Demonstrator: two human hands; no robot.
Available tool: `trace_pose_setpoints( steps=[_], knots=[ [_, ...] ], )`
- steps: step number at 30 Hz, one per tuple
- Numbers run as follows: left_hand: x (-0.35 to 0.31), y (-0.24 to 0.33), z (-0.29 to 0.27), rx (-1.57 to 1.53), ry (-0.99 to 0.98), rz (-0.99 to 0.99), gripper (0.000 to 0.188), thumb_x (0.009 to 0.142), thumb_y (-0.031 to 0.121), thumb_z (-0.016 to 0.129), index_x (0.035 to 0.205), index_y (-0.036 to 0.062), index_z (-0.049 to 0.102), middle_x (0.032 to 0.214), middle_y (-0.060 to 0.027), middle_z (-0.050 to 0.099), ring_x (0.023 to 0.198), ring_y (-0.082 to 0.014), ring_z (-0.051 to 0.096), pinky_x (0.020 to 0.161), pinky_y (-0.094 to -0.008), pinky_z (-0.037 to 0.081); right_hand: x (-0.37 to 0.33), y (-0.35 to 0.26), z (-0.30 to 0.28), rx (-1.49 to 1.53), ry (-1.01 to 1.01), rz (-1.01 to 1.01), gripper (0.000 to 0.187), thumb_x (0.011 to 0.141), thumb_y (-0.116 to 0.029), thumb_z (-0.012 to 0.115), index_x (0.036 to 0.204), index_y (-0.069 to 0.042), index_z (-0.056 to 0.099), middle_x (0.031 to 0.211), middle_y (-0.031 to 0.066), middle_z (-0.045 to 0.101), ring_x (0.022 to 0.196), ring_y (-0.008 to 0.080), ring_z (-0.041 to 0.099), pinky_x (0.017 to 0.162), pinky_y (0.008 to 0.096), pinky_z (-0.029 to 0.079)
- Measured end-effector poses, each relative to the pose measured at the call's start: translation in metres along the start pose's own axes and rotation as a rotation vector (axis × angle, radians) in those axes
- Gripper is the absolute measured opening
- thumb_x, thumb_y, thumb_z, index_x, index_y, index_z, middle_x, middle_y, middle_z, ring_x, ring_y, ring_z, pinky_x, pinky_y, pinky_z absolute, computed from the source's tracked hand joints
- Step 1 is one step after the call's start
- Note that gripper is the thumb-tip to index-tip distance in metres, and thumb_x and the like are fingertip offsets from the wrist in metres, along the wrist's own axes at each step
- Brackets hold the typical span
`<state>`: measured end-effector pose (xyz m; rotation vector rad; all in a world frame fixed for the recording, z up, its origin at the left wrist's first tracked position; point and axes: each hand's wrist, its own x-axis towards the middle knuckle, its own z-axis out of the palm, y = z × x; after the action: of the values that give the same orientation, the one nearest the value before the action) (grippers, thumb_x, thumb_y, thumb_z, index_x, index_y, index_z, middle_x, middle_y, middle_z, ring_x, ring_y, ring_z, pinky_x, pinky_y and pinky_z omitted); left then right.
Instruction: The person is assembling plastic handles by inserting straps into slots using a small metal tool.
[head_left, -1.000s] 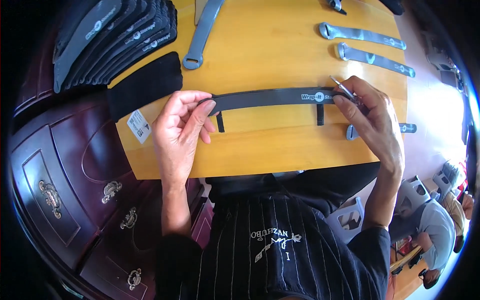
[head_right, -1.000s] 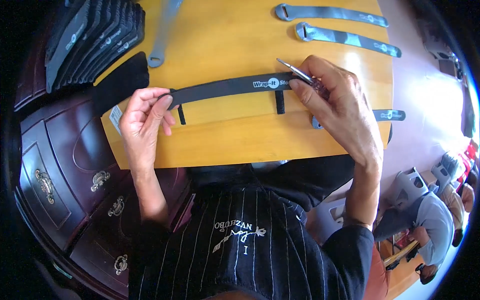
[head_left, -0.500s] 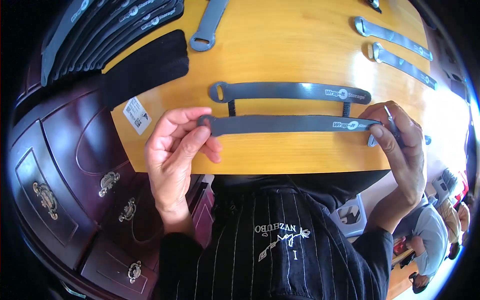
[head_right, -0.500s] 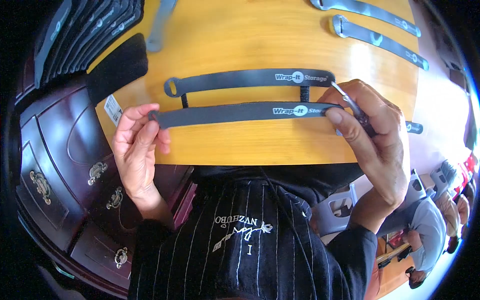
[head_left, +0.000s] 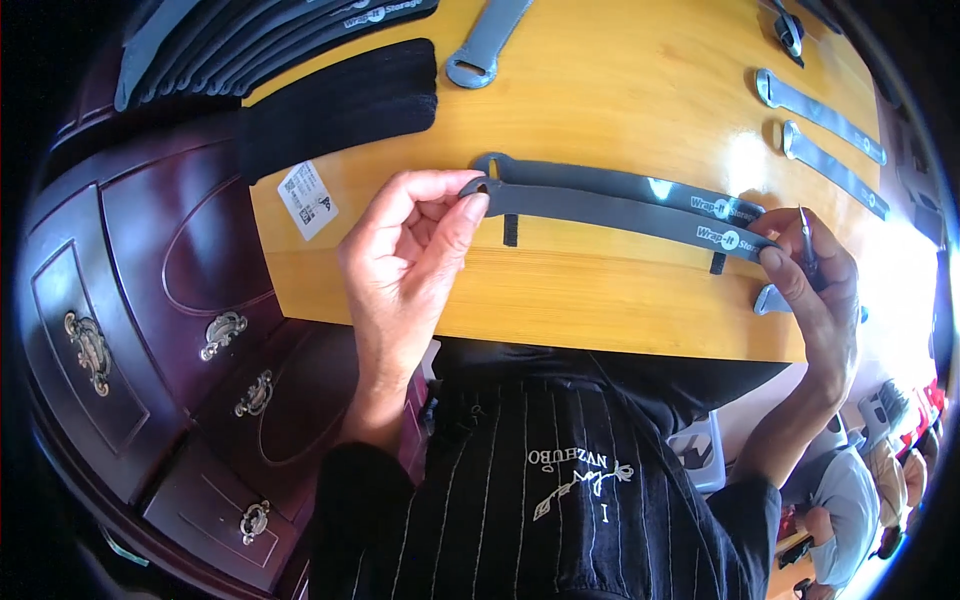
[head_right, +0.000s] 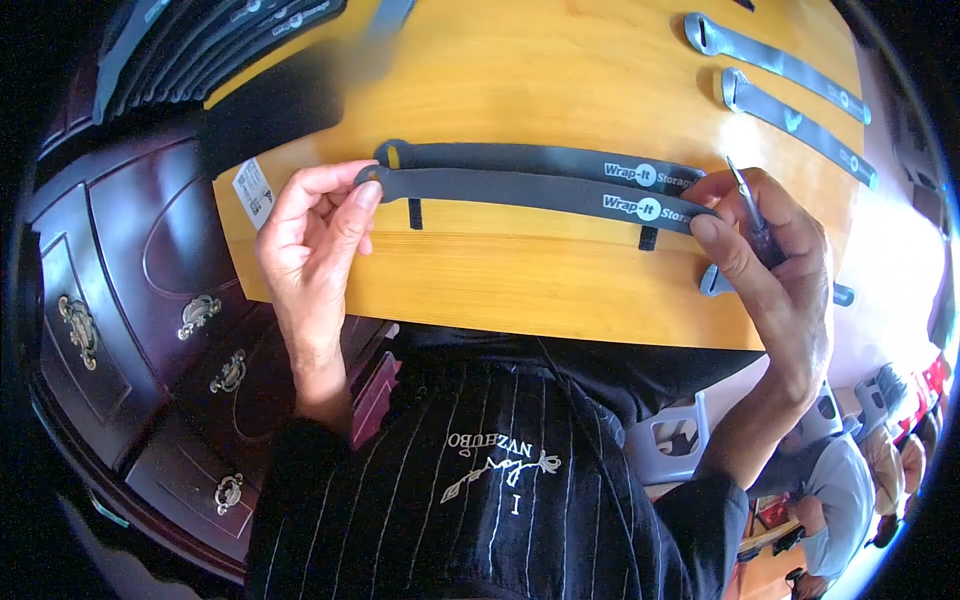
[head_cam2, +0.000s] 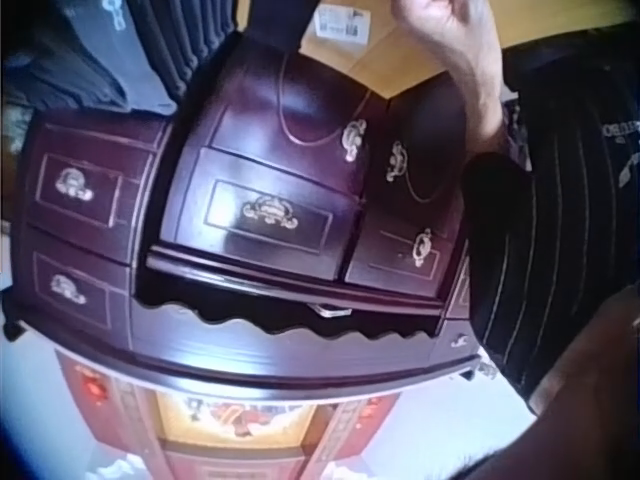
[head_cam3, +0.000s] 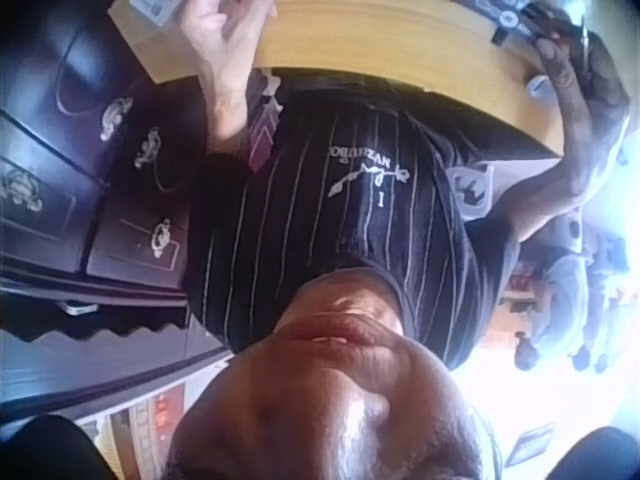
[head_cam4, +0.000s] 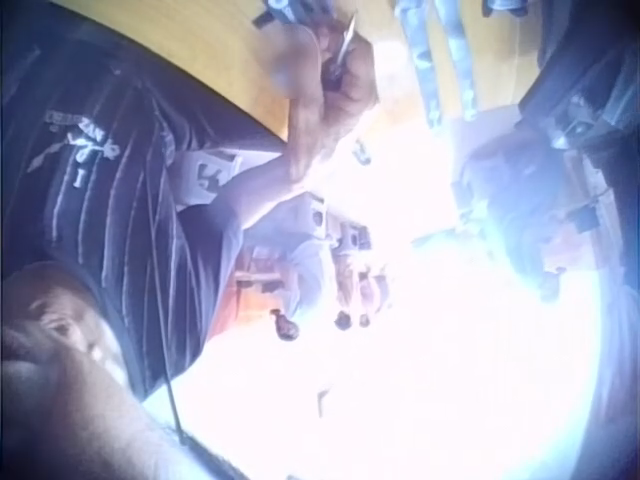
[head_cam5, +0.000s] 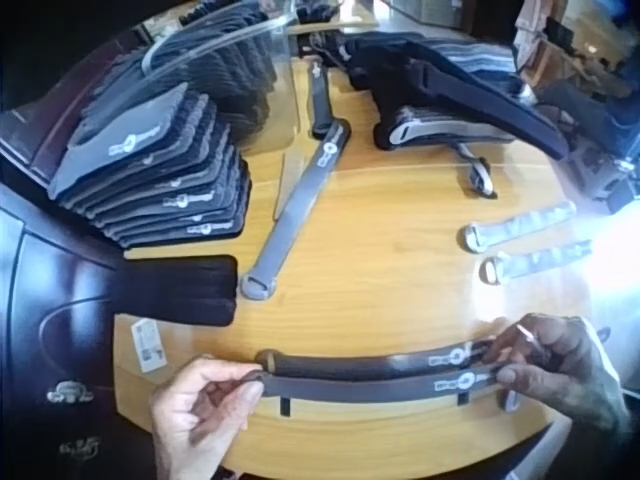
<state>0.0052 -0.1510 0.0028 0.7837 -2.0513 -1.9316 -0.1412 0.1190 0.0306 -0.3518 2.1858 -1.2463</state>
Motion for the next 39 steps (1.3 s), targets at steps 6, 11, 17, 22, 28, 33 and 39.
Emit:
trace_pose_setpoints(
  steps=[6, 11, 17, 22, 28, 33, 39],
  knots=[
    [0.003, -0.006, 0.002, 0.133, 0.029, 0.096, 0.014, 0.085, -0.003, 0.067, 0.098, -0.0021, 0.061, 0.081, -0.001, 0.062, 0.069, -0.0011, 0.053, 0.061, -0.0143, 0.043, 0.004, 0.008, 0.001, 0.083, -0.003, 0.046, 0.028, 0.084, -0.022, 0.072, 0.096, -0.001, 0.061, 0.07, -0.0054, 0.046, 0.061, 0.0032, 0.04, 0.055, 0.0196, 0.032],
    [0.004, -0.008, 0.003, 0.19, 0.038, 0.126, 0.018, 0.084, -0.003, 0.069, 0.098, -0.0009, 0.059, 0.078, -0.0004, 0.06, 0.064, -0.0004, 0.05, 0.057, -0.0142, 0.041, 0.007, 0.006, 0.0, 0.077, -0.032, 0.097, 0.025, 0.082, -0.02, 0.073, 0.093, -0.002, 0.059, 0.072, -0.0065, 0.044, 0.063, 0.0027, 0.038, 0.057, 0.0189, 0.031],
    [0.005, -0.01, 0.006, 0.212, 0.047, 0.138, 0.018, 0.083, -0.003, 0.069, 0.097, -0.001, 0.057, 0.076, -0.0002, 0.059, 0.061, -0.0005, 0.05, 0.054, -0.0146, 0.041, 0.008, 0.006, 0.001, 0.109, -0.018, 0.083, 0.02, 0.083, -0.016, 0.071, 0.091, -0.003, 0.058, 0.077, -0.0055, 0.046, 0.067, 0.0033, 0.039, 0.059, 0.0186, 0.031],
    [0.007, -0.007, 0.007, 0.241, 0.047, 0.15, 0.017, 0.083, -0.003, 0.069, 0.096, -0.001, 0.057, 0.075, -0.0014, 0.059, 0.06, -0.001, 0.05, 0.054, -0.0152, 0.041, 0.009, 0.012, 0.0, 0.109, -0.025, 0.003, 0.02, 0.082, -0.014, 0.071, 0.091, -0.002, 0.057, 0.078, -0.0042, 0.046, 0.067, 0.0039, 0.038, 0.06, 0.0187, 0.031],
    [0.007, -0.006, 0.008, 0.278, 0.056, 0.133, 0.016, 0.084, -0.003, 0.068, 0.095, -0.0013, 0.056, 0.073, -0.0023, 0.059, 0.059, -0.0024, 0.05, 0.054, -0.0166, 0.042, 0.009, 0.008, 0.001, 0.106, -0.033, 0.04, 0.022, 0.082, -0.013, 0.072, 0.093, 0.0, 0.057, 0.074, -0.0042, 0.044, 0.065, 0.0041, 0.038, 0.058, 0.0194, 0.031],
    [0.008, -0.004, 0.008, 0.274, 0.066, 0.104, 0.015, 0.084, -0.002, 0.068, 0.094, -0.0013, 0.056, 0.072, -0.0018, 0.058, 0.059, -0.0028, 0.049, 0.054, -0.0171, 0.042, 0.009, 0.009, 0.001, 0.129, -0.036, 0.027, 0.021, 0.083, -0.011, 0.071, 0.094, 0.001, 0.058, 0.072, -0.0044, 0.043, 0.064, 0.0039, 0.037, 0.056, 0.0196, 0.03],
    [0.009, -0.002, 0.01, 0.267, 0.071, 0.087, 0.014, 0.084, -0.003, 0.067, 0.094, -0.0014, 0.056, 0.071, -0.0016, 0.058, 0.059, -0.003, 0.048, 0.054, -0.0177, 0.041, 0.011, 0.009, 0.001, 0.11, -0.038, 0.013, 0.018, 0.082, -0.009, 0.07, 0.092, 0.001, 0.058, 0.072, -0.0042, 0.043, 0.063, 0.003, 0.037, 0.054, 0.0191, 0.029]
  ],
)
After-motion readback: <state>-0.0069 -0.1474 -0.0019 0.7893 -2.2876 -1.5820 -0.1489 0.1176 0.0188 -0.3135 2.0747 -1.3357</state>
